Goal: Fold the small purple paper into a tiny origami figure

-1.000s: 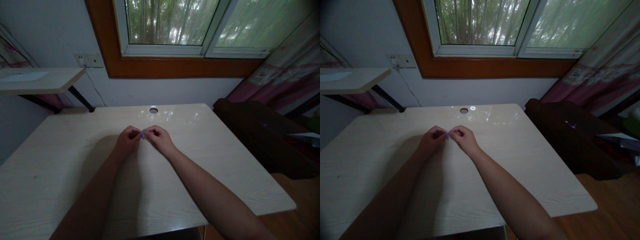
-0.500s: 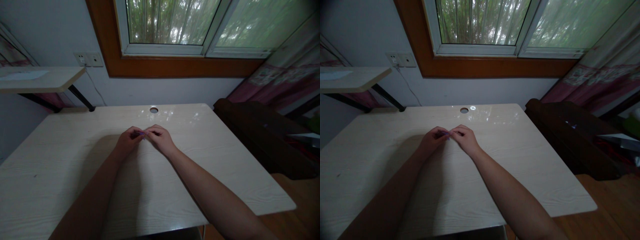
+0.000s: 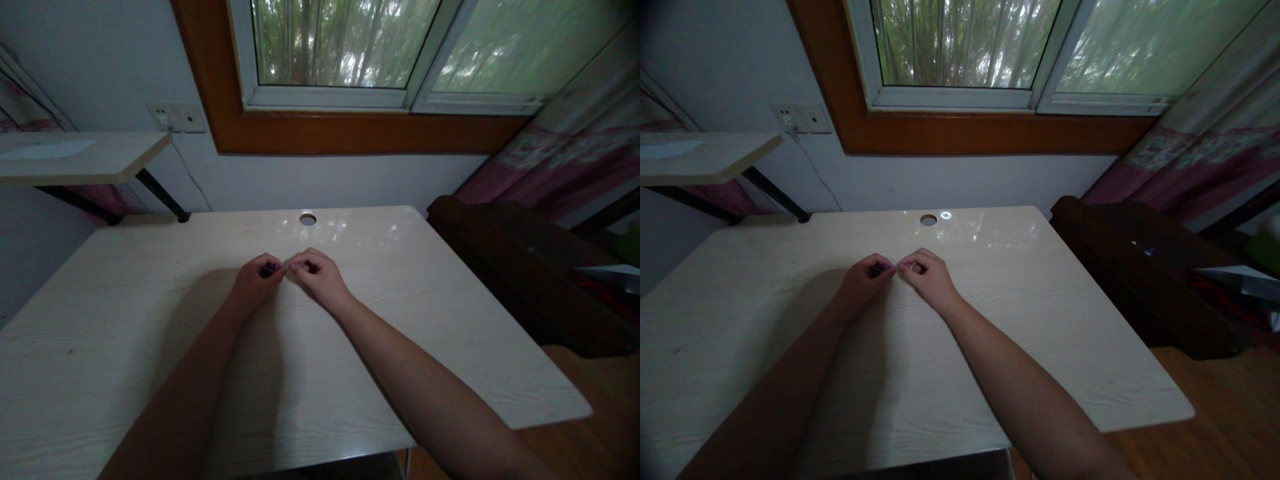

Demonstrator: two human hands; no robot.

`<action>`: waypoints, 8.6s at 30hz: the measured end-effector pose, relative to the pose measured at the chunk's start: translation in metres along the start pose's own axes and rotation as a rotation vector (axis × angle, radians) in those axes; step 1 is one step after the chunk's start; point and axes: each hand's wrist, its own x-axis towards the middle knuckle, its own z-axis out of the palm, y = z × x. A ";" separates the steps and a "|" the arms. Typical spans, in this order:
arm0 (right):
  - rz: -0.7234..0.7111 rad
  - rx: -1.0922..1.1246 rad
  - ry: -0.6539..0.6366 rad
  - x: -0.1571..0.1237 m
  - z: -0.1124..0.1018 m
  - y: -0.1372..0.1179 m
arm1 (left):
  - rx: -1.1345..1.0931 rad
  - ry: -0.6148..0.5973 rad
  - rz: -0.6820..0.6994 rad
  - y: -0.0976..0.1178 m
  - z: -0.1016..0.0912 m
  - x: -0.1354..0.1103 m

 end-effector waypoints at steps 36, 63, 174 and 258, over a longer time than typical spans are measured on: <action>-0.110 -0.126 0.056 -0.002 0.003 0.002 | -0.030 0.073 0.025 -0.004 0.001 0.000; -0.064 -0.174 -0.048 0.000 0.002 0.007 | 0.166 0.066 0.136 0.005 0.001 0.000; -0.009 -0.132 -0.056 0.001 0.001 0.007 | 0.094 0.049 0.055 -0.001 0.003 0.000; -0.153 -0.223 0.076 0.000 -0.002 0.003 | 0.009 0.116 0.122 0.000 0.006 0.000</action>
